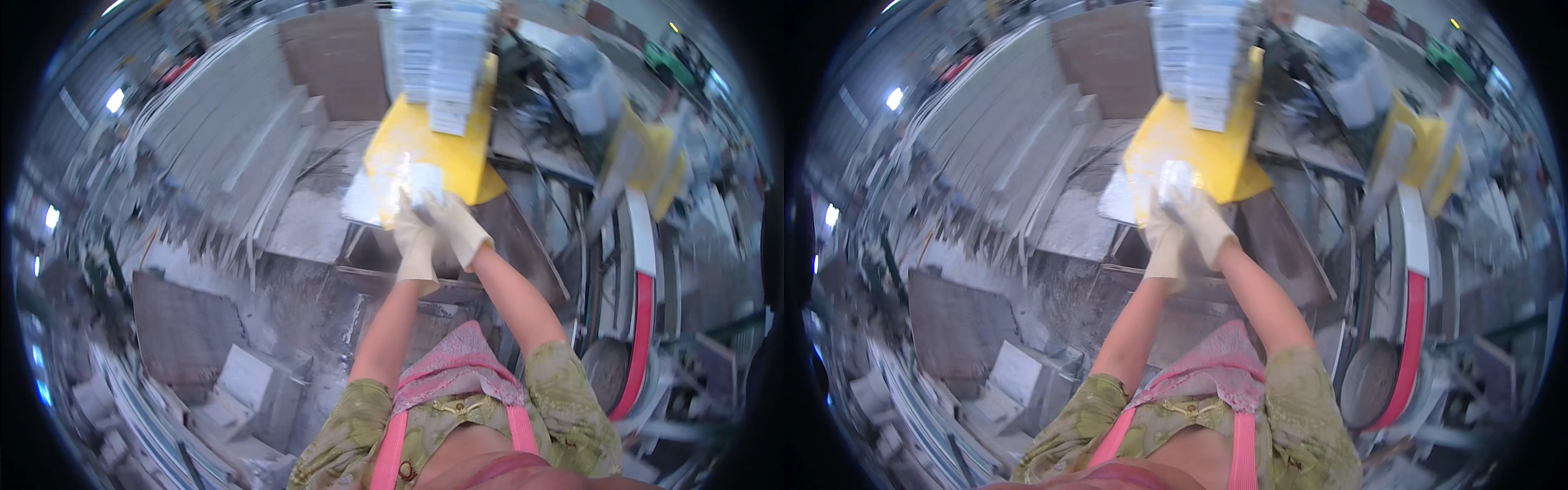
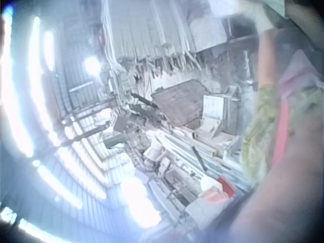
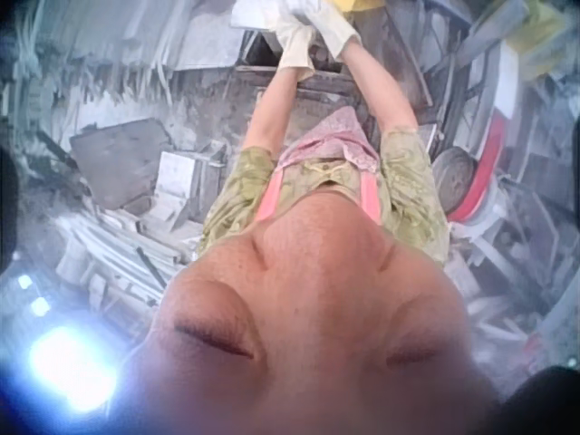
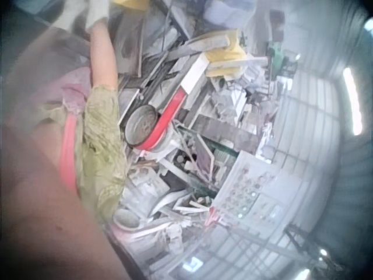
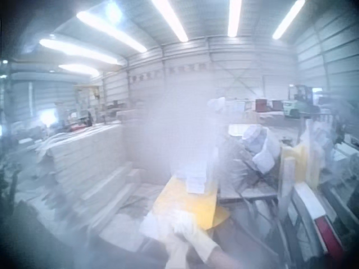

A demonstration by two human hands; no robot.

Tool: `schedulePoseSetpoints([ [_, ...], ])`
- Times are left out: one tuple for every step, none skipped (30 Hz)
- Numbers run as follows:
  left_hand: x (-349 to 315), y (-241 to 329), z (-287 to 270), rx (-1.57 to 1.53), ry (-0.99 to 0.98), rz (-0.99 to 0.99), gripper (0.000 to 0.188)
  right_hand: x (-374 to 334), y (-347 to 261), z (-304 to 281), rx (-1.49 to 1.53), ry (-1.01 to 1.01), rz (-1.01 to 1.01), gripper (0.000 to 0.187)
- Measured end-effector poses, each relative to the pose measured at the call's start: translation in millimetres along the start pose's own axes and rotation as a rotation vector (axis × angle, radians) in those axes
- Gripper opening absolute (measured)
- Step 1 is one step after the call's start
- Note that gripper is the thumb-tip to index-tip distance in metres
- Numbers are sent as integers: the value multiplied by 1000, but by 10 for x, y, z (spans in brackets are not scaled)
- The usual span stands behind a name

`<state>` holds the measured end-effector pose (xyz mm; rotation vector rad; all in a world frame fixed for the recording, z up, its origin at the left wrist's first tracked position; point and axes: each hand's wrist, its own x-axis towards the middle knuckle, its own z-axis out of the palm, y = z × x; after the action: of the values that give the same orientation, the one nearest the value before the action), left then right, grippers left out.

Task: The person repeatedly picks up white rectangular boards from a pile and places them onto a growing stack on a yellow surface. The person wears gloves and uses both hands to handle the boards one at a time.

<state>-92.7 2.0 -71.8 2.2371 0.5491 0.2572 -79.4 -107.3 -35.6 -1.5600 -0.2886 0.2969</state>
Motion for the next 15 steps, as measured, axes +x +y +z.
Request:
schedulePoseSetpoints([
  [-19, 4, 105, -59, 45, 18, 87, -64, -15, 15, 184, -80, -70, 49],
  [-41, -13, 187, -297, 60, -7, 82, -130, -24, 22, 274, -91, -50, 44],
  [-98, -9, 283, -749, 39, -26, 78, -110, -55, 42, 37, 15, 18, 51],
  [-170, -2, 367, -1107, 13, -51, 73, -129, -75, -45, -288, 34, 7, 57],
  [-173, 4, 383, -1251, -4, -75, 70, -168, -70, -73, -595, 211, -171, 59],
  [-199, 21, 402, -1259, -8, -12, 66, -102, -114, -215, -828, 112, -93, 55],
  [-172, 24, 374, -864, 90, 43, 71, -180, -80, -386, -852, 217, -231, 55],
  [-146, 30, 339, -546, 175, 9, 77, -248, -56, -536, -905, 285, -323, 54],
  [-116, 20, 306, -267, 270, 52, 85, -306, -45, -839, -927, 304, -336, 54],
  [-59, 13, 272, -189, 262, 33, 91, -409, -30, -1228, -959, 292, -289, 54],
  [-41, -9, 273, -162, 255, 24, 92, -593, 20, -1593, -890, 405, -359, 52],
  [-15, -31, 284, -141, 264, -4, 93, -784, 66, -1964, -894, 491, -355, 50],
  [8, -56, 301, -162, 265, 21, 94, -935, 97, -2336, -944, 611, -265, 48],
  [9, -72, 338, -195, 256, 29, 94, -1215, 154, -2724, -954, 687, -170, 47],
  [8, -101, 350, -324, 204, 33, 94, -1480, 196, -3062, -863, 728, -130, 44],
])
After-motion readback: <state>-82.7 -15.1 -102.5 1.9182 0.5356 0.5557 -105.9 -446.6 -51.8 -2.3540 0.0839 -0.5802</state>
